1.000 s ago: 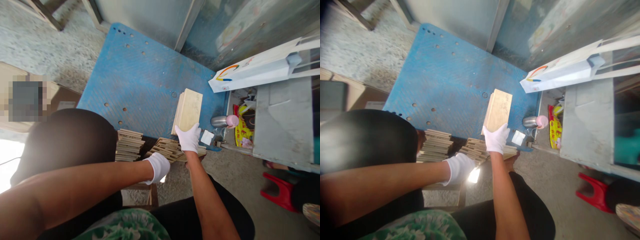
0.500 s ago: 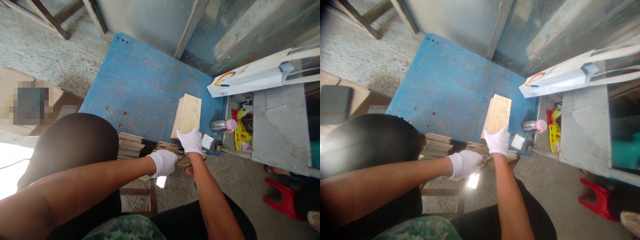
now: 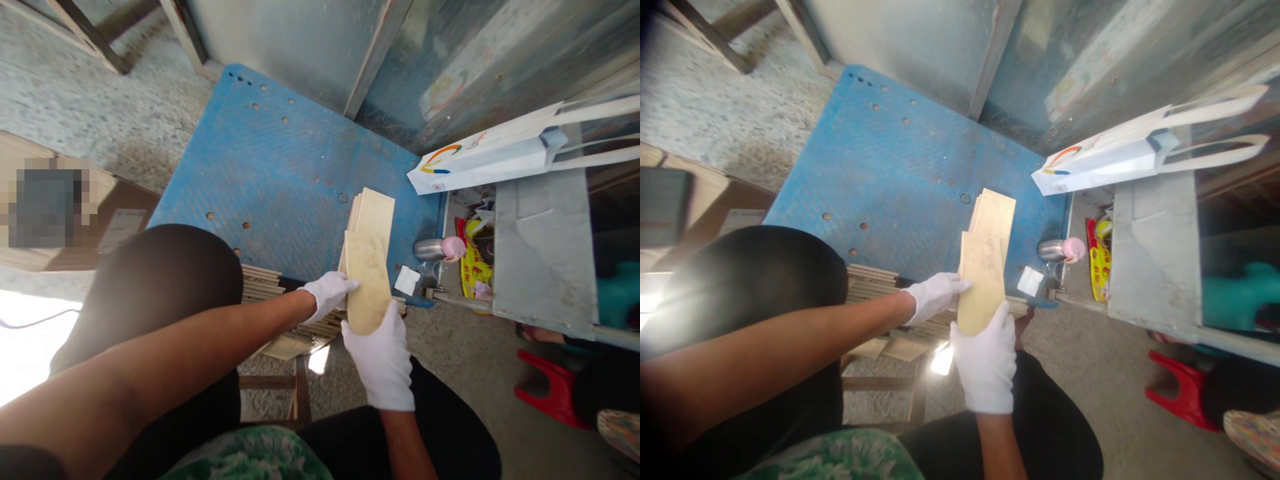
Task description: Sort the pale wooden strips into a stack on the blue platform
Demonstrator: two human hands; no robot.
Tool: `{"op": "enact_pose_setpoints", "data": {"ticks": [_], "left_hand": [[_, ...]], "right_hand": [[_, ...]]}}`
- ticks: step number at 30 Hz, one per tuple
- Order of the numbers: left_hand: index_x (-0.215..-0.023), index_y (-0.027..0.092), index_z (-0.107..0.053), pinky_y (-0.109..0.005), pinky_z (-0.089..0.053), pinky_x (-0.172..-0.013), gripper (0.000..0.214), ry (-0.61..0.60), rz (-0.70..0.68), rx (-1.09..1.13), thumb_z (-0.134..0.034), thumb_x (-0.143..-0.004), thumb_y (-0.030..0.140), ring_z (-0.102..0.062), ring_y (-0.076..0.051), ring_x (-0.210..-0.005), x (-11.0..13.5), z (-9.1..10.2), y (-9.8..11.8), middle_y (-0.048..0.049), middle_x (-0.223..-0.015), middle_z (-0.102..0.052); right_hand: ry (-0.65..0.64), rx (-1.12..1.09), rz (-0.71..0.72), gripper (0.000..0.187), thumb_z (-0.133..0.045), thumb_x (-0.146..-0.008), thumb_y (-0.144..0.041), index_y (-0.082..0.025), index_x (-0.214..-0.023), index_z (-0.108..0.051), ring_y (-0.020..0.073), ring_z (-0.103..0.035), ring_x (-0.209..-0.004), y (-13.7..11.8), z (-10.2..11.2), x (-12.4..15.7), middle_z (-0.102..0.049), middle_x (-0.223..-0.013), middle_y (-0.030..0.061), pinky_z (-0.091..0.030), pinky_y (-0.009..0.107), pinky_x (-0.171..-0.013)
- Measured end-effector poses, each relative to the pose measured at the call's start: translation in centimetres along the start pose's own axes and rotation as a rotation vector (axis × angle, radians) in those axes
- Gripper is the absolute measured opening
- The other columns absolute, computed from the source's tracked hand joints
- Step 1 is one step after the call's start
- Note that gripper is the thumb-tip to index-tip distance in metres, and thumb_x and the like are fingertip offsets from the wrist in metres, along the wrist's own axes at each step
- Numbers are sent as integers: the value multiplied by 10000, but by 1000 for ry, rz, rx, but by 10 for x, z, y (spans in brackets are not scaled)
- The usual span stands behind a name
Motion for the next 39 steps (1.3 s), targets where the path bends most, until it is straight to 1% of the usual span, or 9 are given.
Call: {"op": "enact_pose_setpoints", "data": {"ticks": [3, 9, 15, 20, 25, 29, 33, 36, 39], "left_hand": [[-1287, 42, -479, -312, -551, -838, 390, 4, 85, 411, -428, -924, 176, -677, -179, -963, -2, -6, -16, -177, -1094, -695], [-1204, 55, -551, -312, -566, -758, 347, 73, 112, 393, -509, -892, 201, -685, -187, -885, 2, -7, -29, -178, -1120, -685], [-997, 108, -645, -283, -532, -713, 247, 147, -67, -1, -602, -816, 270, -662, -187, -828, 19, -12, -14, -102, -990, -713], [-926, 171, -642, -259, -482, -659, 183, 68, -122, -344, -565, -818, 296, -621, -158, -740, 32, -30, -23, -27, -849, -685], [-989, 214, -632, -259, -473, -712, 232, 20, -76, -619, -534, -849, 372, -617, -159, -768, 43, -40, -36, -17, -862, -659], [-1050, 231, -630, -262, -486, -754, 253, -88, -23, -749, -504, -877, 367, -638, -170, -816, 50, -42, -32, -28, -924, -673], [-1152, 236, -619, -282, -494, -828, 311, -254, -118, -825, -491, -881, 321, -664, -197, -906, 56, -48, -25, -47, -1036, -695], [-1280, 179, -545, -337, -504, -863, 453, -242, -164, -945, -512, -857, 338, -659, -260, -1012, 55, -48, -29, -121, -1157, -672], [-1116, 94, -643, -349, -527, -791, 409, -269, -110, -1103, -573, -799, 342, -686, -287, -919, 52, -45, -40, -182, -1009, -706]], "right_hand": [[-1, 0, -11, 1076, -644, -660, -672, -144, -1500, -227, 429, -592, -1053, 7, -13, 23, -447, -1380, 229, -506, 532, -780], [-130, -237, -135, 1049, -599, -701, -703, -145, -1516, -245, 423, -531, -1187, 21, -11, 22, -448, -1406, 233, -441, 553, -937], [39, -640, -62, 1097, -701, -657, -629, -143, -1518, -225, 319, -482, -1278, 33, 11, -27, -452, -1424, 188, -417, 423, -1031], [135, -823, -3, 1163, -739, -653, -555, -164, -1538, -95, 281, -484, -1279, 24, 24, -40, -444, -1436, 156, -440, 395, -1022], [160, -804, -64, 1186, -761, -635, -545, -185, -1542, -87, 274, -474, -1291, 29, 19, -31, -425, -1454, 133, -436, 391, -1042], [161, -840, -121, 1137, -741, -644, -570, -161, -1520, -144, 261, -560, -1197, 46, 6, -20, -520, -1358, 137, -470, 390, -1009], [209, -799, -201, 1097, -738, -628, -585, -178, -1494, -202, 254, -618, -1106, 64, 3, 0, -557, -1300, 137, -517, 358, -941], [276, -676, -225, 1104, -743, -606, -595, -181, -1491, -230, 277, -617, -1099, 72, 10, 12, -545, -1307, 155, -515, 391, -935], [314, -501, -253, 1118, -751, -596, -588, -128, -1492, -265, 327, -578, -1144, 77, 14, 10, -536, -1300, 197, -445, 463, -1008]]}}
Point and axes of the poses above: each hand's wrist, its own x-axis away from the middle knuckle, its own z-axis out of the back of the hand, y = z × x, the point moved 3 cm from there along -x, towards the middle knuckle
